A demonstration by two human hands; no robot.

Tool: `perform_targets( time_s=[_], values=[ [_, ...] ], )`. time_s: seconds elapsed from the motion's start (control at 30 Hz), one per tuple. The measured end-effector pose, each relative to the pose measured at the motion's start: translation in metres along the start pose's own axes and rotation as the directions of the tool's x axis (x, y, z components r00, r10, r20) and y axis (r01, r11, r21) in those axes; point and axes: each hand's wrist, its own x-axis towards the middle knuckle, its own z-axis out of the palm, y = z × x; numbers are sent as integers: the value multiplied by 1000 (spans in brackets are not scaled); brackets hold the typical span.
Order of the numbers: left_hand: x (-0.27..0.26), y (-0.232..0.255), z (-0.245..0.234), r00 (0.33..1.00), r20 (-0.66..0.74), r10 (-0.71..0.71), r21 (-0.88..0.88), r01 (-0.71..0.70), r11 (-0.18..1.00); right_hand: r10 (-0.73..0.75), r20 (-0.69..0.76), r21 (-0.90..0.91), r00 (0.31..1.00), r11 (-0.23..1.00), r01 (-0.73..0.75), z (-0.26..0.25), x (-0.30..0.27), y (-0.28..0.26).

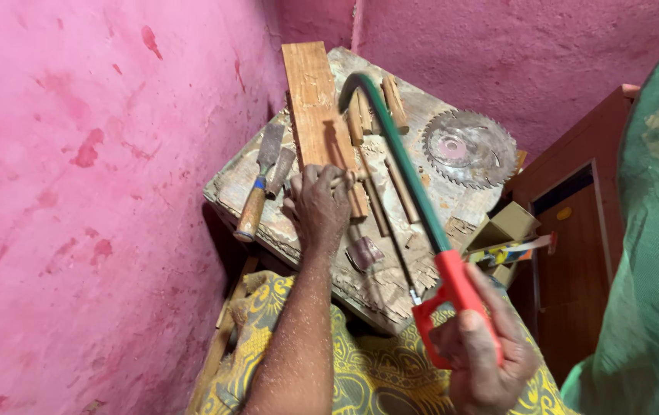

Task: The person uses a hand saw to cut a small wooden dowel on a workbench. After cutting, the person picks up the dowel and rubs the cut end with a piece of sandpaper.

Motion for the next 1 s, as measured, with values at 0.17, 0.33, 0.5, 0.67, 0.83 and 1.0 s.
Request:
perform_targets(
  time_s=[0.17, 0.33, 0.5, 0.67, 0.83, 1.0],
  values=[
    [-5, 5, -9, 1000, -30, -2, -11, 2, 1000, -124, 65, -94, 990, 987, 130, 18, 42, 0],
    [-4, 11, -16, 999, -50, 13, -10, -14, 1000, -62, 160, 54, 985, 997, 54, 56, 95, 34],
    [-4, 11, -18, 997, -80, 18, -102, -26, 994, -66, 180, 111, 981, 993, 46, 81, 113, 62],
    [-6, 13, -22, 995, -98, 28, -140, -42, 989, -71, 174, 112, 982, 992, 52, 99, 127, 78],
    [-5, 9, -20, 992, -121, 41, -152, -59, 987, -74, 168, 103, 983, 993, 58, 106, 132, 85],
    [-5, 8, -16, 984, -173, 52, -177, -83, 981, -51, 163, 121, 985, 992, 32, 107, 130, 88]
  ],
)
